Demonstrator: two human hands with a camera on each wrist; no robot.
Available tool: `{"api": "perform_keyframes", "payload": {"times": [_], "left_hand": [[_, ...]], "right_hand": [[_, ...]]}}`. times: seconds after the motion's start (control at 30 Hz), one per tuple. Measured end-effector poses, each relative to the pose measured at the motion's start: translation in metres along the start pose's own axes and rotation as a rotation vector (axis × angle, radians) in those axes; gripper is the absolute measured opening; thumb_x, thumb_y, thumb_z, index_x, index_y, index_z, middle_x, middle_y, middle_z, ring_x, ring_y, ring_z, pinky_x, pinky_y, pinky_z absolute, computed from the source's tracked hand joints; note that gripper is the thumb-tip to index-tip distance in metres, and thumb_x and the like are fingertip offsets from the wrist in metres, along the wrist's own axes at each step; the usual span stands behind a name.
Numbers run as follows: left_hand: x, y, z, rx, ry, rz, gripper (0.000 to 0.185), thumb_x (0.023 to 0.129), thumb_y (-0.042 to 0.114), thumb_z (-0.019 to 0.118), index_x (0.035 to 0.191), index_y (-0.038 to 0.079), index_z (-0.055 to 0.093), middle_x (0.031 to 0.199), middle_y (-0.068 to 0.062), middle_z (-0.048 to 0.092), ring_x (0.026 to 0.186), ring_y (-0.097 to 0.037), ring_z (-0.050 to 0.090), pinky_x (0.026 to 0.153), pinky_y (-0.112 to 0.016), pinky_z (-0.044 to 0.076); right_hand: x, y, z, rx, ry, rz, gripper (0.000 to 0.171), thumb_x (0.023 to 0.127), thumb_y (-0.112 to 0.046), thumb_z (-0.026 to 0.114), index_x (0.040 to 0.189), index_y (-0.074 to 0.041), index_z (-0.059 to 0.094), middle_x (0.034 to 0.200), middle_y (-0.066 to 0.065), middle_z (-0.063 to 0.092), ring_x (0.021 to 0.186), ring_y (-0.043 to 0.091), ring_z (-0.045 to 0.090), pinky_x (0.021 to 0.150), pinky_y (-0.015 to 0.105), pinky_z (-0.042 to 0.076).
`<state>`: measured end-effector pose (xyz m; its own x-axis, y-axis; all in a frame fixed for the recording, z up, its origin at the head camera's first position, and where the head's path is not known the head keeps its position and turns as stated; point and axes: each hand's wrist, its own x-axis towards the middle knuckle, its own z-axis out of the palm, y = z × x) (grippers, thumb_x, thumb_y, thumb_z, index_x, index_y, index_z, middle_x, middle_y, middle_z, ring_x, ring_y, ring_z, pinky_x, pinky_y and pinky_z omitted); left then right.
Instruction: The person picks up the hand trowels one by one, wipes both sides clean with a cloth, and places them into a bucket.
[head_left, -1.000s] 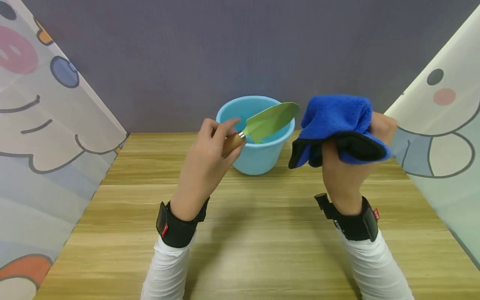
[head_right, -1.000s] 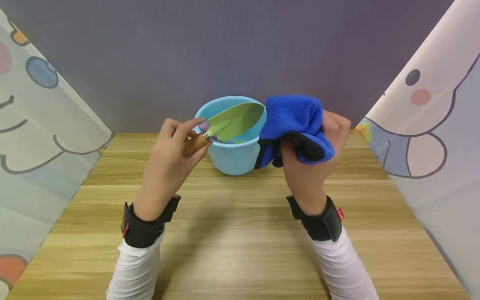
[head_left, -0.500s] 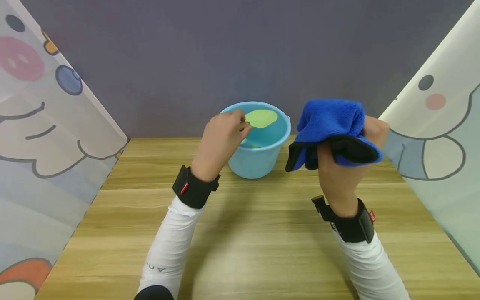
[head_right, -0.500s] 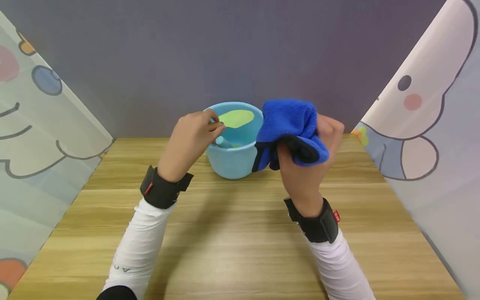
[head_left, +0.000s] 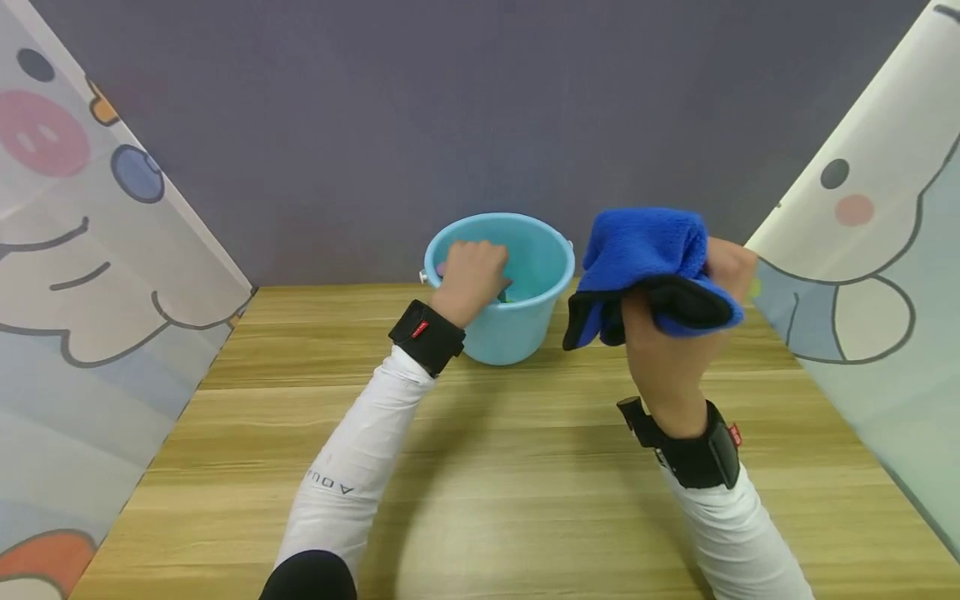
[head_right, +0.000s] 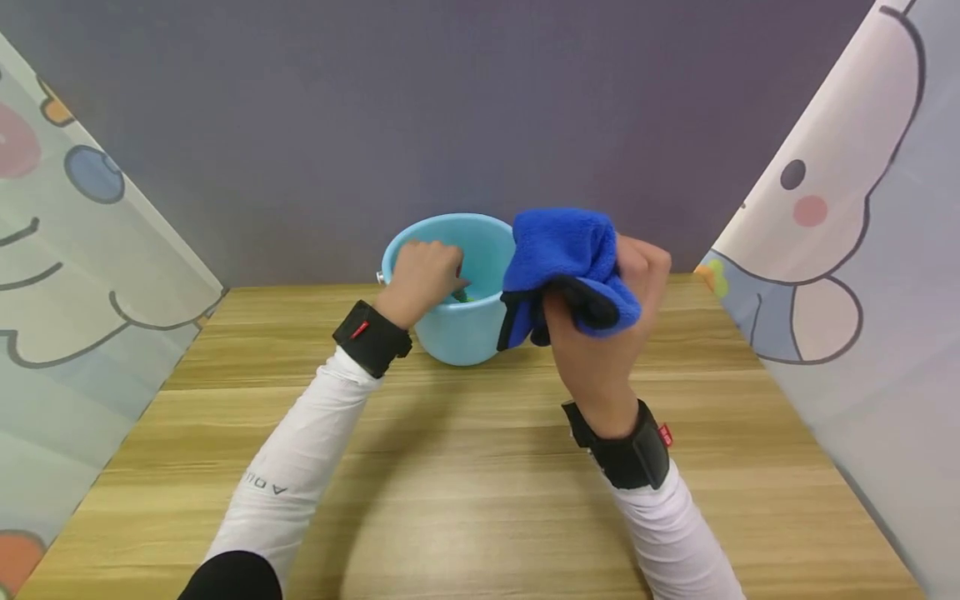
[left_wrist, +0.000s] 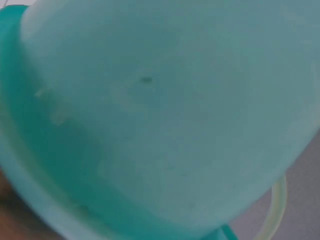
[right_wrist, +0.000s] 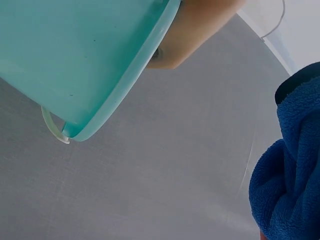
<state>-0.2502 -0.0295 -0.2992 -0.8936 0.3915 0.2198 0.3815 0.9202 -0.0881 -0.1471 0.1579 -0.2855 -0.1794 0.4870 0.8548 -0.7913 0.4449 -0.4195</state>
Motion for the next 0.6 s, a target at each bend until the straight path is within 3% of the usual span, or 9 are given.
{"api": "perform_keyframes", "payload": {"times": [0.07,0.27,0.43,0.6], "left_hand": [[-0.0025,0.0011,-0.0012,-0.024,-0.039,-0.007,0.042,0.094,0.032,0.074,0.067,0.015,0.047,0.067,0.002,0.036,0.067,-0.016,0.05,0.065,-0.041,0.056],[-0.0061,0.0023,-0.0035,-0.044,-0.15,-0.03,0.039,0.102,0.035,0.061,0.072,0.015,0.048,0.067,0.002,0.039,0.068,-0.018,0.053,0.068,-0.04,0.054],[-0.0061,0.0019,-0.0022,-0.047,-0.148,-0.024,0.046,0.106,0.037,0.054,0.066,0.015,0.042,0.064,0.002,0.035,0.063,-0.017,0.048,0.058,-0.033,0.04],[-0.0057,0.0002,-0.0028,-0.039,-0.131,-0.026,0.05,0.106,0.037,0.052,0.063,0.016,0.039,0.062,0.002,0.033,0.061,-0.017,0.046,0.056,-0.033,0.038]], "right_hand": [[-0.0019,0.0011,-0.0006,0.015,-0.015,-0.001,0.029,0.075,-0.012,0.064,0.09,0.013,0.056,0.087,0.009,0.06,0.092,0.014,0.05,0.089,0.029,0.035],[-0.0059,0.0054,-0.0044,0.032,-0.047,0.005,0.031,0.077,-0.012,0.065,0.092,0.014,0.057,0.096,-0.009,0.055,0.093,0.013,0.048,0.09,0.029,0.033],[-0.0056,0.0075,-0.0058,0.023,-0.055,0.006,0.029,0.077,-0.013,0.066,0.092,0.011,0.059,0.094,-0.001,0.055,0.094,0.012,0.047,0.09,0.029,0.032],[-0.0036,0.0069,-0.0051,0.014,-0.071,0.009,0.033,0.077,-0.014,0.067,0.095,0.012,0.058,0.1,-0.015,0.052,0.095,0.012,0.046,0.091,0.028,0.032]]}}
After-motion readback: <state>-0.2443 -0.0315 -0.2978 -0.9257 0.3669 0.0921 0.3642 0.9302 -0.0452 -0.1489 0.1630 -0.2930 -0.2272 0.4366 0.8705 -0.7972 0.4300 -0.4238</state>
